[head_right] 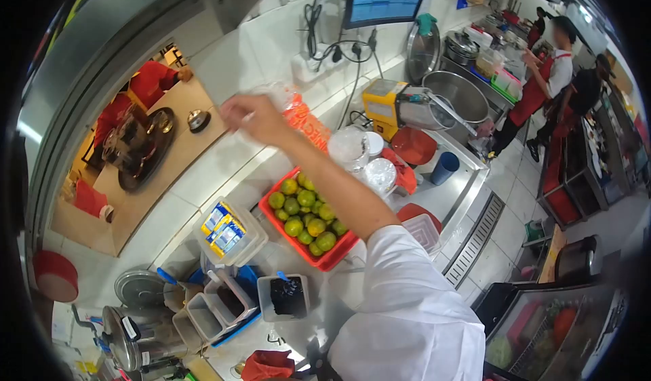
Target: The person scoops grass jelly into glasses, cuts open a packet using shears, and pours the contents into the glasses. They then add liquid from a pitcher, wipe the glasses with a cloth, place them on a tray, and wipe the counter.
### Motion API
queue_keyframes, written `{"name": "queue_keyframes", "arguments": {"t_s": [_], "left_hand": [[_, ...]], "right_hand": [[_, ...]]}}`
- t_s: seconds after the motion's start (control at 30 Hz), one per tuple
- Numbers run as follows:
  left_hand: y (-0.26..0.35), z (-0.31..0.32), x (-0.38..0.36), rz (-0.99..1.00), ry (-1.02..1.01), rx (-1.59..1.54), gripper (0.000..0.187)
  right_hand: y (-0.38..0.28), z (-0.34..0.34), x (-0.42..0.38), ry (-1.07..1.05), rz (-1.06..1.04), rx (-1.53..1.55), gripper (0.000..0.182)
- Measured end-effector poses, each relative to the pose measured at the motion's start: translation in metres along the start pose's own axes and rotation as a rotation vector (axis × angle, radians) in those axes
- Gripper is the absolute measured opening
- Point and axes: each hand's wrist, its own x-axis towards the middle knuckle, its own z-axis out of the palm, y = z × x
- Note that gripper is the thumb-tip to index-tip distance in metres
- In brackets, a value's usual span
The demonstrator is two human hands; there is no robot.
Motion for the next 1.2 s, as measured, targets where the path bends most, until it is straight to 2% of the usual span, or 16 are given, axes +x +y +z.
{"name": "queue_keyframes", "arguments": {"t_s": [0.17,0.2,0.27,0.33,0.43,0.5,0.53,0.63,0.7,0.77,0.87,0.93,0.97,1.0,1.13,1.2], "left_hand": [[-0.016,0.021,0.011,-0.047,-0.041,-0.005,0.047],[-0.017,0.022,0.01,-0.053,-0.048,-0.015,0.047],[-0.018,0.019,0.009,-0.052,-0.081,-0.042,0.046],[-0.014,0.003,0.005,-0.045,-0.126,-0.083,0.045],[-0.016,-0.044,-0.021,0.01,-0.181,-0.237,0.043],[-0.03,-0.079,-0.039,0.089,-0.274,-0.333,0.042],[-0.038,-0.092,-0.051,0.137,-0.287,-0.358,0.042],[-0.056,-0.134,-0.107,0.234,-0.115,-0.518,0.048],[-0.074,-0.158,-0.155,0.289,0.186,-0.748,0.054],[-0.095,-0.201,-0.187,0.431,0.237,-0.796,0.059],[-0.09,-0.219,-0.204,0.649,0.513,-0.719,0.059],[-0.061,-0.238,-0.195,0.77,0.599,-0.574,0.058],[-0.039,-0.242,-0.194,0.776,0.525,-0.521,0.057],[-0.023,-0.247,-0.193,0.779,0.44,-0.465,0.056],[0.0,-0.298,-0.154,0.782,0.583,-0.262,0.05],[0.011,-0.321,-0.138,0.752,0.624,-0.153,0.043]], "right_hand": [[-0.006,-0.143,0.01,0.74,-0.103,-0.131,0.022],[-0.023,-0.144,0.002,0.685,-0.024,-0.236,0.025],[-0.046,-0.117,-0.022,0.499,0.022,-0.273,0.023],[-0.069,-0.041,-0.07,0.314,0.092,0.119,0.01],[-0.078,0.079,-0.159,-0.368,0.306,0.512,0.018],[-0.083,0.161,-0.206,-0.809,0.536,0.497,0.028],[-0.076,0.204,-0.235,-0.922,0.607,0.571,0.027],[-0.095,0.33,-0.3,-1.216,0.879,0.633,0.033],[-0.078,0.4,-0.362,-1.412,0.888,0.431,0.049],[-0.034,0.459,-0.439,-1.233,0.387,-0.13,0.072],[-0.017,0.494,-0.468,-0.97,0.219,-0.366,0.091],[0.006,0.506,-0.497,-0.973,0.329,-0.262,0.098],[0.02,0.512,-0.516,-0.923,0.253,-0.33,0.094],[0.014,0.514,-0.516,-0.888,0.334,-0.303,0.083],[-0.009,0.518,-0.518,-0.738,0.222,-0.359,0.064],[-0.018,0.518,-0.517,-0.749,0.316,-0.253,0.066]]}}
